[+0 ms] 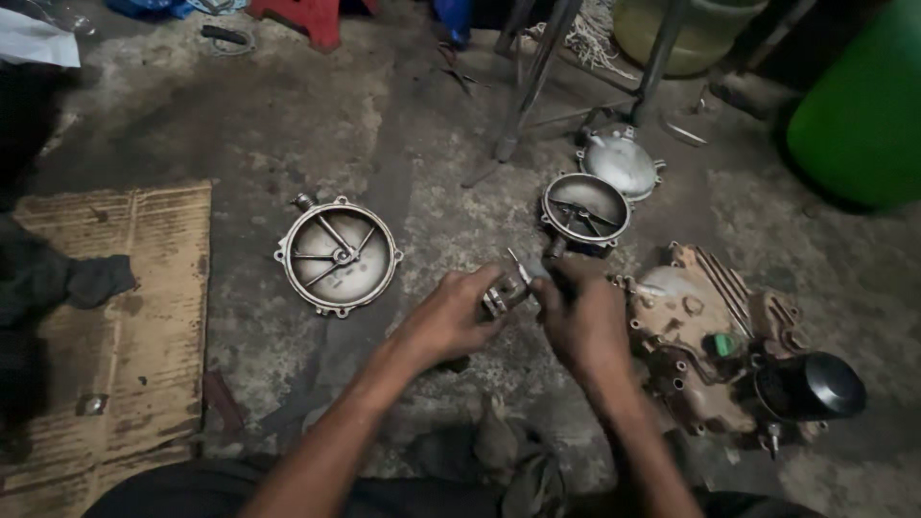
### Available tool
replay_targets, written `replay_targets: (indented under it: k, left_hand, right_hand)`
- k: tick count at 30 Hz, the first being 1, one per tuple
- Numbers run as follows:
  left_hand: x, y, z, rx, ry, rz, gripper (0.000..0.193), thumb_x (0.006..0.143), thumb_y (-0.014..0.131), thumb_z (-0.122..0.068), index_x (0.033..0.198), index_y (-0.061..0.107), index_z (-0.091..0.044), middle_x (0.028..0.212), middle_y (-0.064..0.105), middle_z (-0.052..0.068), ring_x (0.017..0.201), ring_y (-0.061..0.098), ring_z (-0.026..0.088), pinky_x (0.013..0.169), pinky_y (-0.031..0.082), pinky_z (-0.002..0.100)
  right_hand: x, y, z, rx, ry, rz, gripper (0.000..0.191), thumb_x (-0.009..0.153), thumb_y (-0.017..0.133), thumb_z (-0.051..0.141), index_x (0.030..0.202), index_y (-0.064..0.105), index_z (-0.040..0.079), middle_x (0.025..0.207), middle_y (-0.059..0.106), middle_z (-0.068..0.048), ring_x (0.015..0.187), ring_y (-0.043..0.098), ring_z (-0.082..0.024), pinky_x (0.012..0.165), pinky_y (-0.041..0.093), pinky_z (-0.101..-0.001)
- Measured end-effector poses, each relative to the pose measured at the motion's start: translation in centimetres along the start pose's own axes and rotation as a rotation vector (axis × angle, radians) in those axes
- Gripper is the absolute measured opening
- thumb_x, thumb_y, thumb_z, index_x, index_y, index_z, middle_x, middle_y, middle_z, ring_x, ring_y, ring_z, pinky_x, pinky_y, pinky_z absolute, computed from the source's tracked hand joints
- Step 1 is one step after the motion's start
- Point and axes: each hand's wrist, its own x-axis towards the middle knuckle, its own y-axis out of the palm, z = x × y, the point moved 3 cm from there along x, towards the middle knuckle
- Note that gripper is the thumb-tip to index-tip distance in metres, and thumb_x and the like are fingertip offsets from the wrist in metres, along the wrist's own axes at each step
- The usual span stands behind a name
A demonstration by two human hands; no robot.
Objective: The person is sitting on the floor and working on mechanical parts, likely from a vehicle. They use a screwdriver to remove screws from a circular metal part and then use a metal file to smooth or shape a smaller component. The person handles various tools and parts throughout the process.
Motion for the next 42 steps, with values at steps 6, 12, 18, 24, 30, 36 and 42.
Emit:
replay_targets:
  k: [6,12,18,24,30,36,42]
  left_hand:
    - [0.0,-0.1,0.0,0.002,0.042,-0.003,0.043,0.081,0.080,-0.010,0.118,0.060,-0.003,0.097,0.072,0.023,0.096,0.071,0.043,0.075,0.055,0.047]
    - [-0.3,0.4,-0.7,-0.004,0.104,0.081,0.052,0.078,0.075,-0.003,0.127,0.059,-0.002,0.108,0.072,0.024,0.106,0.068,0.044,0.082,0.054,0.048]
    - [-0.1,0.3,-0.8,0.005,0.047,0.117,0.054,0.076,0.077,-0.003,0.126,0.058,-0.002,0.104,0.071,0.023,0.098,0.070,0.041,0.080,0.054,0.046]
    - [-0.2,0.4,-1.0,-0.002,0.104,0.062,0.054,0.077,0.076,-0.002,0.128,0.059,-0.003,0.106,0.073,0.021,0.102,0.071,0.039,0.079,0.055,0.045]
    - [-0.7,0.2,-1.4,0.144,0.327,-0.064,0.060,0.073,0.080,-0.006,0.128,0.057,0.001,0.100,0.071,0.024,0.087,0.067,0.044,0.073,0.052,0.048]
    - [-0.4,0.2,-0.5,-0.026,0.089,0.054,0.045,0.084,0.077,-0.009,0.126,0.060,-0.003,0.090,0.071,0.021,0.080,0.073,0.035,0.070,0.055,0.044]
    - [0.1,-0.3,-0.8,0.044,0.097,0.009,0.051,0.078,0.080,-0.007,0.125,0.059,-0.002,0.095,0.072,0.023,0.084,0.072,0.038,0.072,0.056,0.045]
  right_hand:
    - [-2.1,-0.6,3.9,-0.114,-0.357,-0.244,0.023,0.087,0.068,0.007,0.109,0.072,0.003,0.102,0.070,-0.021,0.098,0.066,-0.042,0.082,0.052,-0.0475]
    - [-1.9,-1.3,3.7,-0.340,-0.343,-0.208,0.034,0.086,0.058,0.002,0.115,0.074,0.010,0.104,0.069,-0.020,0.100,0.065,-0.042,0.081,0.051,-0.0511]
    - [-1.8,-1.6,3.8,-0.334,-0.346,-0.231,0.022,0.090,0.063,0.007,0.107,0.076,0.010,0.100,0.071,-0.018,0.096,0.067,-0.041,0.081,0.052,-0.0506]
    - [-1.4,-1.9,3.9,-0.304,-0.340,-0.269,0.022,0.087,0.066,0.010,0.106,0.076,0.008,0.100,0.072,-0.020,0.094,0.067,-0.043,0.079,0.052,-0.0519]
    - [-0.7,-2.0,3.0,-0.422,-0.219,-0.124,0.017,0.095,0.068,0.016,0.107,0.078,0.012,0.100,0.074,-0.019,0.097,0.070,-0.041,0.080,0.053,-0.0522]
    - [0.0,-3.0,2.0,-0.224,-0.085,-0.129,0.026,0.090,0.071,0.019,0.114,0.077,0.010,0.097,0.075,-0.019,0.089,0.073,-0.038,0.076,0.055,-0.0479]
    - [0.3,-3.0,1.6,0.005,0.051,-0.024,0.029,0.086,0.073,0.016,0.115,0.071,0.011,0.083,0.078,-0.016,0.071,0.078,-0.030,0.067,0.058,-0.0424]
